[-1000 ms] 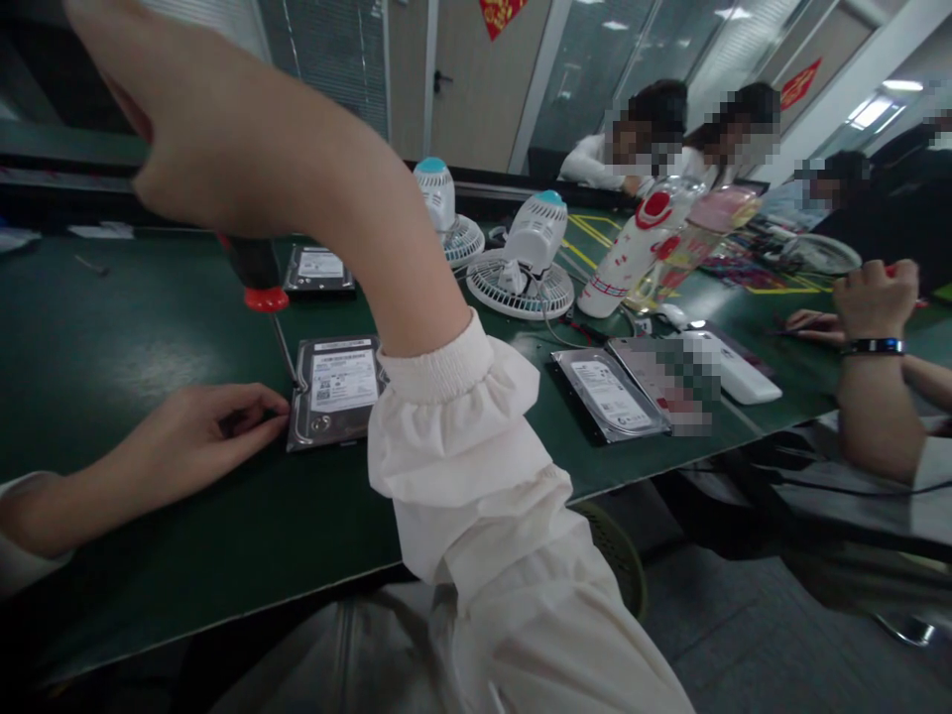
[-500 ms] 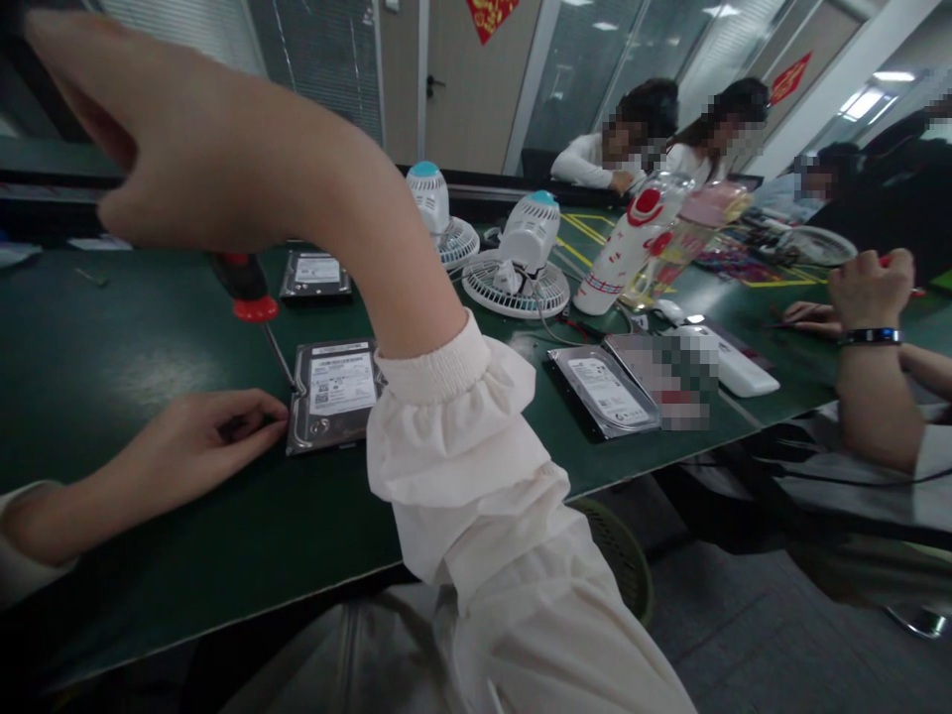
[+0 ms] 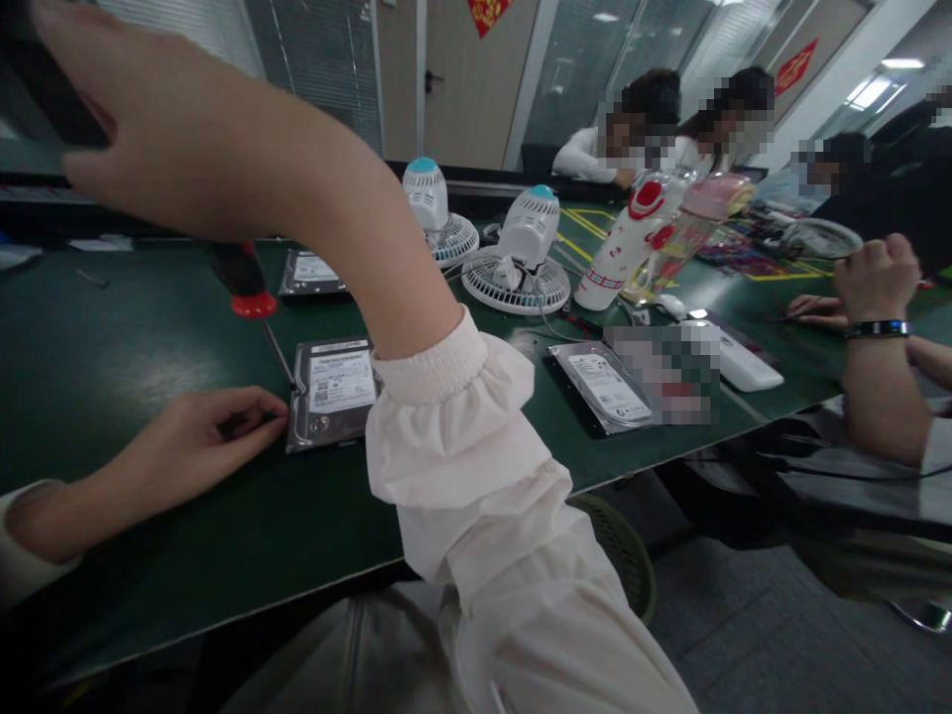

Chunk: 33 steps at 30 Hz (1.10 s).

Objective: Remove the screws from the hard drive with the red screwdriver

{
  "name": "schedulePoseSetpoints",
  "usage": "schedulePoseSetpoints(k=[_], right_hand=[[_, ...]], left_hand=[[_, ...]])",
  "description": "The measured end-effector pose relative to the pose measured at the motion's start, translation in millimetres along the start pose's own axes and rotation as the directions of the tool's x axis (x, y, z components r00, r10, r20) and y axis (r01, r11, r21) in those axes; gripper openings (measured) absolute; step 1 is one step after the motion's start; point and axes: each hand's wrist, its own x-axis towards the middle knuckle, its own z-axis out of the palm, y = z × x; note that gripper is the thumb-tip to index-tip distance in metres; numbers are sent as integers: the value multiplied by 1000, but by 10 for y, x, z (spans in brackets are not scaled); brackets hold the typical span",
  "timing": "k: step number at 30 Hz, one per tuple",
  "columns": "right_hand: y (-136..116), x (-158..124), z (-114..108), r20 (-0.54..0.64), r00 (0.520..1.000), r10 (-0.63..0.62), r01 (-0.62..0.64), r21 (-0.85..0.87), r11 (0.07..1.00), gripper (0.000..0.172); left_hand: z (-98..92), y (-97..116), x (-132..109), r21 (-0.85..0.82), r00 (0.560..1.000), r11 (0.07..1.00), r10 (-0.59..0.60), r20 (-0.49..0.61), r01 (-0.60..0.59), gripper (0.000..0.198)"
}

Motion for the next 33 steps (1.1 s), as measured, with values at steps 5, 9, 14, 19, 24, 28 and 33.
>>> schedulePoseSetpoints(k=[5, 9, 14, 19, 24, 28, 33], right_hand=[[20, 13, 26, -26, 999, -29, 31, 48, 998, 38], [54, -33, 41, -41, 997, -67, 73, 153, 986, 15], [131, -29, 57, -77, 995, -63, 73, 138, 988, 24], [187, -48, 37, -73, 991, -110, 120, 153, 981, 35], [214, -40, 37, -77, 993, -90, 101, 155, 983, 45], [228, -28, 60, -95, 990, -102, 116, 155, 981, 41], [201, -77, 39, -67, 992, -111, 121, 173, 977, 42]], left_hand=[[4, 15, 3, -8, 1000, 1000, 0, 7, 0, 28], [8, 22, 3, -14, 1000, 1000, -11, 12, 11, 29], [-6, 61, 11, -20, 1000, 1000, -1, 11, 1, 27], [-17, 90, 22, -14, 1000, 1000, 2, 4, -2, 26], [-23, 100, 25, -28, 1000, 1000, 5, -6, -6, 24], [-10, 94, 21, -78, 998, 997, -2, -62, -3, 24], [18, 67, 9, -122, 995, 992, -1, -99, -11, 27]])
